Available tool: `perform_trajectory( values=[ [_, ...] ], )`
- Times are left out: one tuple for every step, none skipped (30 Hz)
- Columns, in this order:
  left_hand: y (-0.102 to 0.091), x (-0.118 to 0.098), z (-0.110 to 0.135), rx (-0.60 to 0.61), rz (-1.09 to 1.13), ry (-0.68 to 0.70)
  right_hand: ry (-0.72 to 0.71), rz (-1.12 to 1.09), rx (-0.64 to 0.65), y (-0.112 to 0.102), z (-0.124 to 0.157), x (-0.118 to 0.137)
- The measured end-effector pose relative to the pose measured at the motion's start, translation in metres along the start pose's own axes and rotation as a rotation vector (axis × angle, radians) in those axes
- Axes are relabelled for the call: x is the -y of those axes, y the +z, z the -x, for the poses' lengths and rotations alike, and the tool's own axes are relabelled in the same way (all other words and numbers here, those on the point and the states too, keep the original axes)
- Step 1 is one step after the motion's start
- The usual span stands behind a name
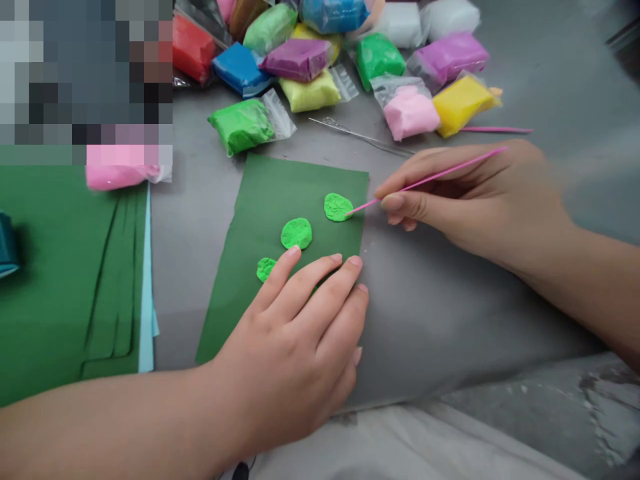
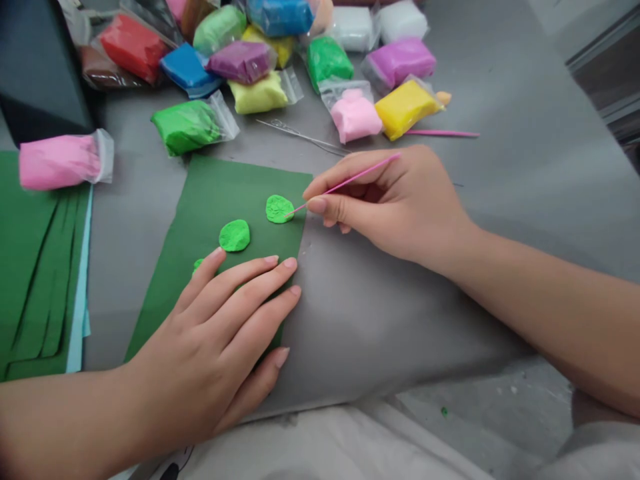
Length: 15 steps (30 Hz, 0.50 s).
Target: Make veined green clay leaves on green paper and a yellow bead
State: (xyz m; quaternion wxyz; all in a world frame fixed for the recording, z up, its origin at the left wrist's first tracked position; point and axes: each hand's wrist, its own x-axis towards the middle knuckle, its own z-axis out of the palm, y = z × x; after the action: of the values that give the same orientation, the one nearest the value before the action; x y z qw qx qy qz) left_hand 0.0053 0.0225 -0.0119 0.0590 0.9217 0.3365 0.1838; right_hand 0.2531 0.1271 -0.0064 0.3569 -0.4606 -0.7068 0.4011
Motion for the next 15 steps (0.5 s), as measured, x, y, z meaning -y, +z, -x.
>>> perform_trajectory(
  values=[
    [0.0,-0.0002,-0.0005,-0.001,0.001,0.001,0.001,-0.001,-0.008,0.0002,-0.0004,-0.0008],
    [-0.0001,-0.0004,-0.0009,-0.001,0.002,0.003,0.003,0.001,-0.016,0.0003,-0.0006,-0.0014],
    [-0.0003,-0.0005,-0.0012,-0.002,0.0,0.004,0.004,0.002,-0.023,0.0004,-0.0007,-0.0017],
    [-0.0006,-0.0004,-0.0013,-0.004,-0.001,0.003,0.003,0.004,-0.024,0.0004,-0.0007,-0.002],
    [-0.0009,-0.0003,-0.0012,-0.003,-0.001,0.002,0.003,0.008,-0.022,0.0003,-0.0008,-0.0021],
    [-0.0012,-0.0001,-0.001,-0.003,-0.002,-0.001,0.004,0.012,-0.018,0.0002,-0.0009,-0.0023],
    [-0.0014,0.0001,-0.0008,-0.003,-0.001,-0.003,0.003,0.013,-0.016,0.0,-0.0009,-0.0024],
    [-0.0015,0.0003,-0.0006,-0.003,0.001,-0.003,0.005,0.015,-0.014,-0.0002,-0.001,-0.0025],
    [-0.0015,0.0004,-0.0005,0.0,0.003,-0.003,0.009,0.019,-0.012,-0.0003,-0.001,-0.0025],
    [-0.0013,0.0004,-0.0004,0.003,0.004,-0.002,0.013,0.025,-0.012,-0.0005,-0.0009,-0.0025],
    [-0.0011,0.0003,-0.0003,0.004,0.006,-0.001,0.012,0.031,-0.015,-0.0006,-0.0008,-0.0023],
    [-0.0008,0.0002,-0.0002,0.004,0.007,0.0,0.01,0.038,-0.017,-0.0007,-0.0005,-0.0021],
    [-0.0006,-0.0001,-0.0001,0.004,0.007,0.001,0.011,0.047,-0.016,-0.0006,-0.0003,-0.0017],
    [-0.0006,-0.0003,0.0,0.003,0.006,0.001,0.01,0.053,-0.017,-0.0005,0.0,-0.0013],
    [-0.0007,-0.0006,0.0001,-0.001,0.006,0.002,0.012,0.054,-0.019,-0.0001,0.0002,-0.0007]
  ],
)
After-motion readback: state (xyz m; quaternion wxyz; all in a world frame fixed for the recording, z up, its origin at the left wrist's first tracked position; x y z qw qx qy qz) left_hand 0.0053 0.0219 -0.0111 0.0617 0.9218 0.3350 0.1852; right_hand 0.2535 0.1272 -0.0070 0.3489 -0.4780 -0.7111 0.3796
